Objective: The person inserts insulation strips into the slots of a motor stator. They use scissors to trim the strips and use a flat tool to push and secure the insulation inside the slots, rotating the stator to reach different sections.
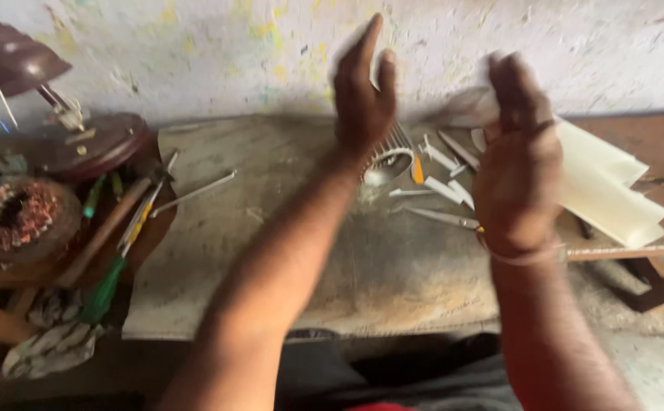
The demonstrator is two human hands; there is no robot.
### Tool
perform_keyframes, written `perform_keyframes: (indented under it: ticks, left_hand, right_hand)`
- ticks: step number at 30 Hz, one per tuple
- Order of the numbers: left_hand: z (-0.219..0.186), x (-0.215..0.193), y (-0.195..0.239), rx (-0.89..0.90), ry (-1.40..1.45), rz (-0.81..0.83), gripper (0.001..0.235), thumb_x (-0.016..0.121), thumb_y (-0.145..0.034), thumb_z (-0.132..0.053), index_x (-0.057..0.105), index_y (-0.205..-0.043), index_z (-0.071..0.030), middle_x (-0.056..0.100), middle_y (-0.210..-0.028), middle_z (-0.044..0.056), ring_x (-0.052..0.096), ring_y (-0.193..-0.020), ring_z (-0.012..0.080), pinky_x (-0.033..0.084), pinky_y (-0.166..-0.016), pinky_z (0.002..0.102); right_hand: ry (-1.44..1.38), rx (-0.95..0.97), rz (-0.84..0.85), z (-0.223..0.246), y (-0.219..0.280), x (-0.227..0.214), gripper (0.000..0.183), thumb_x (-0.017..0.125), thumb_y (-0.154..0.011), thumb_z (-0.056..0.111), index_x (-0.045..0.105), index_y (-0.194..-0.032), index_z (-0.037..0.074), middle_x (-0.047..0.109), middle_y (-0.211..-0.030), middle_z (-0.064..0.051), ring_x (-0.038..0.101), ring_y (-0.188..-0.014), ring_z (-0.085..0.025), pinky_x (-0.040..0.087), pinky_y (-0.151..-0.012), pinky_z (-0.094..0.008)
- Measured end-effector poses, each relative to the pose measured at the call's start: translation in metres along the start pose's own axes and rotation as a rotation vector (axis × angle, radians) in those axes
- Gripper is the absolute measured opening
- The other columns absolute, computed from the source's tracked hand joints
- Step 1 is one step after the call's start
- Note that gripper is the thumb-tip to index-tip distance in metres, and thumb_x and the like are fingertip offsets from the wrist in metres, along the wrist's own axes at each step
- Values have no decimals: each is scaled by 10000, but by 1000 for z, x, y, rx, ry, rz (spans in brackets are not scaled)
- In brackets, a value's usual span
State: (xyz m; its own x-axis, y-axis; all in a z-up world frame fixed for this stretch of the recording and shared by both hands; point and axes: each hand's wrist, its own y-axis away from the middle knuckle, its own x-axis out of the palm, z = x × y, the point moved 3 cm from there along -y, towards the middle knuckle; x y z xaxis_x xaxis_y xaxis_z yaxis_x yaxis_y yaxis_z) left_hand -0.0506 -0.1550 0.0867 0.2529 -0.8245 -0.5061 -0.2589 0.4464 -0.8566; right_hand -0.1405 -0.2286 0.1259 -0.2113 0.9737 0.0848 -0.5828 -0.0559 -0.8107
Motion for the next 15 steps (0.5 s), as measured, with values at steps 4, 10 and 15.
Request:
perform_keyframes:
  ticks: [4,10,15]
  left_hand:
    - [3,-10,-8,-188,444,-209,536,507,-1100,-334,443,-1488,31,506,-1511,206,468,-1435,290,393,-1201,350]
    - [23,-71,70,-471,742,-179,388,612,-1056,-298,663,-1309,-8,737,-1237,58,685,-1198,176,536,-1058,336]
    - [9,-71,108,-547,333,-2,209,717,-943,-171,708,-1095,-28,748,-925,106,731,-831,228,599,-757,366]
  right_hand:
    - [670,-344,50,-31,-19,6,690,325,-1129,561,505,-1520,23,423,-1627,-170,343,-1579,-320,228,-1306,-487]
    - [1130,287,-71,-89,12,-131,448,612,-1088,338,608,-1357,-20,668,-1321,-253,645,-1254,-365,492,-1105,-422]
    - [1387,265,427,-77,105,-136,439,830,-758,414,764,-1045,88,731,-1120,-147,580,-1225,-389,446,-946,-529]
